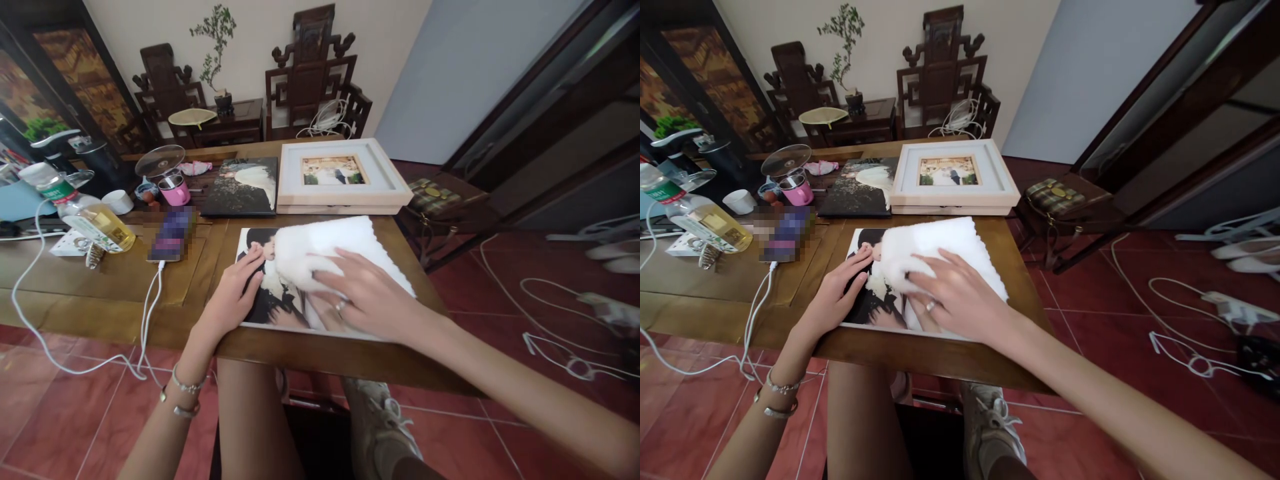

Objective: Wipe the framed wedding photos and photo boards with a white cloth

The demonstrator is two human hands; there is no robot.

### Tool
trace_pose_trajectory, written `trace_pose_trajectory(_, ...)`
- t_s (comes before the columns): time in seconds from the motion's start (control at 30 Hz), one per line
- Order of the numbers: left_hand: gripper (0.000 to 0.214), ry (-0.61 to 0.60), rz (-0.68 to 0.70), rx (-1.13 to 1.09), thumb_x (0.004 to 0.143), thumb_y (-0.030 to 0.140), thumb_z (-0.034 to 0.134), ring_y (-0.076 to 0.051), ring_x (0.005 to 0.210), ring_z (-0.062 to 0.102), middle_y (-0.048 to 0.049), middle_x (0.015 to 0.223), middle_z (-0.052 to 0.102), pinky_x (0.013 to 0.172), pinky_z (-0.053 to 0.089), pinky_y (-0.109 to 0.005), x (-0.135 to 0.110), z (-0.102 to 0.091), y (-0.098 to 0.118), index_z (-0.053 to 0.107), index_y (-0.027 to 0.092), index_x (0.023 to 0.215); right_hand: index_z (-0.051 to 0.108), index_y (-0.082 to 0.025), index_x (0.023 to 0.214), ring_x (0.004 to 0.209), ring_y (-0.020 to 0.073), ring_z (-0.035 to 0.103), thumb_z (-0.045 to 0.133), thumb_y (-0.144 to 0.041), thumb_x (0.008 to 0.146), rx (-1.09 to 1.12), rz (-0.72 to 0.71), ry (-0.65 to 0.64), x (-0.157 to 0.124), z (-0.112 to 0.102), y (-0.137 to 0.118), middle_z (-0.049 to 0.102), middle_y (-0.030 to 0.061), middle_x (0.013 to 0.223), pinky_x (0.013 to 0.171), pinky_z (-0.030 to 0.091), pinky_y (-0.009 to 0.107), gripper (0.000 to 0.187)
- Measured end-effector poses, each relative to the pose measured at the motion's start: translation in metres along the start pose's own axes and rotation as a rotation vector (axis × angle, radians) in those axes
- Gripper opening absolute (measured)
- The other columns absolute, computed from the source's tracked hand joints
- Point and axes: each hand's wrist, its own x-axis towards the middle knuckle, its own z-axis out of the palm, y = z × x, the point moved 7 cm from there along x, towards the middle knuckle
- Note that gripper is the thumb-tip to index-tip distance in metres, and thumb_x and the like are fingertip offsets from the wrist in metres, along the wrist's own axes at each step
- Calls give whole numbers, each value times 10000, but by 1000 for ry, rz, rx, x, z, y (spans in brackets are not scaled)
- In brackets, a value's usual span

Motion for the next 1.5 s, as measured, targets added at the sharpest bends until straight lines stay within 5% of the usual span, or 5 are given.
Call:
trace_pose_trajectory(0.37, 353, 51, -15, 51, 952, 277, 482, -272, 1296, 538, -138, 1367, 593, 1107, 418, -474, -1, -3, -1, 624, 166, 1256, 642, -205, 983, 902, 255, 593, 349, -330, 1011, 177, 168, -56, 103, 23, 3, 716, 62, 975, 829, 401, 351, 320)
trace_pose_trajectory(0.83, 395, 20, -12, 7, 968, 274, 455, -257, 1405, 401, -136, 1462, 499, 1169, 330, -484, -2, -1, -1, 570, 155, 1326, 659, -230, 1043, 1065, 344, 646, 404, -396, 956, 160, 430, 90, 3, -7, 85, 719, 104, 1109, 898, 497, 509, 316)
trace_pose_trajectory(1.07, 398, 25, -20, 10, 965, 271, 462, -247, 1404, 405, -143, 1469, 487, 1171, 329, -474, -2, -2, -1, 569, 143, 1327, 634, -187, 937, 1245, 305, 550, 454, -177, 926, -35, 138, 152, -46, -11, 9, 673, 177, 1202, 1098, 357, 560, 180)
trace_pose_trajectory(1.27, 403, 30, -13, 18, 965, 271, 460, -240, 1401, 411, -149, 1460, 497, 1175, 326, -452, -1, -2, -2, 571, 123, 1324, 613, -217, 816, 1370, 255, 415, 485, -46, 790, 152, -129, 70, -71, -18, -62, 585, 124, 1370, 1134, 306, 546, 215)
trace_pose_trajectory(1.5, 398, 29, -14, 15, 961, 265, 472, -237, 1399, 415, -143, 1461, 496, 1175, 328, -450, -2, -2, -3, 575, 133, 1322, 652, -189, 967, 1200, 282, 579, 444, -165, 921, -7, -43, 115, -39, -10, 3, 653, 177, 1240, 1058, 401, 531, 214)
